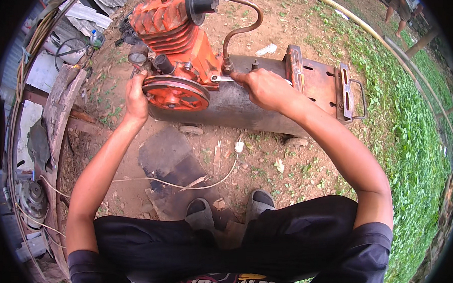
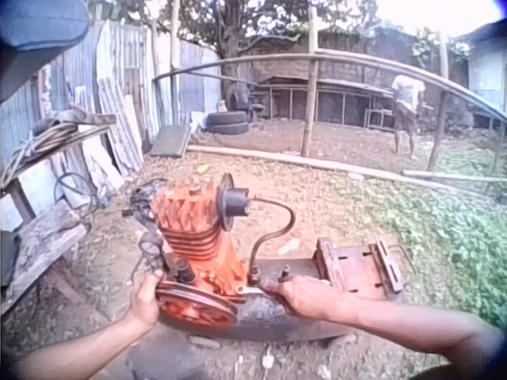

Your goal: The person uses a wrench to loosen and tighten bolts on a red air compressor tank sitting on the ground, then moves to a wooden bench and handles a larger electric motor.

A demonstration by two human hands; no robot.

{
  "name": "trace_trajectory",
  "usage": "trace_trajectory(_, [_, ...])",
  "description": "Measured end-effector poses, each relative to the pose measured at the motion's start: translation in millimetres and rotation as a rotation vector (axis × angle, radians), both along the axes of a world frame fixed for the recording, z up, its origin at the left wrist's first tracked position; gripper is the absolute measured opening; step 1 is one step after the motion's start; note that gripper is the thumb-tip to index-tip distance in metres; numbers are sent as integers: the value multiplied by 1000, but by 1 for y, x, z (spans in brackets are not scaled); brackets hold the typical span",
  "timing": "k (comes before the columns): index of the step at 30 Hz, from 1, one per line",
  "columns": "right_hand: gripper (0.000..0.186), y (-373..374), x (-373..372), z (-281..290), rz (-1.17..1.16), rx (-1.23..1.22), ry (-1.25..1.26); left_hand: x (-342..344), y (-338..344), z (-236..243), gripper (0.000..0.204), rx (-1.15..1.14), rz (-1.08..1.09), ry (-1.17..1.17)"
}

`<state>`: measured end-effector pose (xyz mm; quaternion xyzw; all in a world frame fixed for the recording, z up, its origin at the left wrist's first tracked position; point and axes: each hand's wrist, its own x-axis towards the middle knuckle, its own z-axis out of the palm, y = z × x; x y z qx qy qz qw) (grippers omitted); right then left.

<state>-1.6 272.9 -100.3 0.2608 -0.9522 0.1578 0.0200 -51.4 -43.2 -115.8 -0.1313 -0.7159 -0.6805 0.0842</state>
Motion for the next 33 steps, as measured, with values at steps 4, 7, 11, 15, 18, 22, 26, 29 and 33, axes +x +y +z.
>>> trace_trajectory(4, [50, -4, 7, -2, -17, -3, 3, 4, 2, 5, 44, -28, 35, -27])
trace_trajectory(7, [53, -19, 22, -16, -120, -8, -60, 4, 3, 8, 44, -42, 27, -1])
trace_trajectory(11, [45, -86, 59, -21, -398, -442, -339, 5, 3, 5, 44, -17, 54, -5])
trace_trajectory(15, [37, -50, 53, 22, -236, -368, -290, 3, 8, 6, 44, 7, 55, -34])
trace_trajectory(18, [28, -30, 42, 33, -254, -276, -89, 2, -2, 5, 44, -20, 15, -29])
trace_trajectory(22, [27, -2, 19, 23, -182, -125, 16, 2, 4, 4, 44, 9, 44, -35])
trace_trajectory(26, [28, -4, 10, 14, -104, -69, -47, 6, 3, 7, 44, 44, 42, -90])
trace_trajectory(29, [28, 1, 4, 5, -65, -71, -61, 6, 3, 9, 44, 1, 54, -52])
trace_trajectory(33, [31, 8, -10, -5, 9, -43, 17, 7, 5, 11, 43, 10, 47, -54])
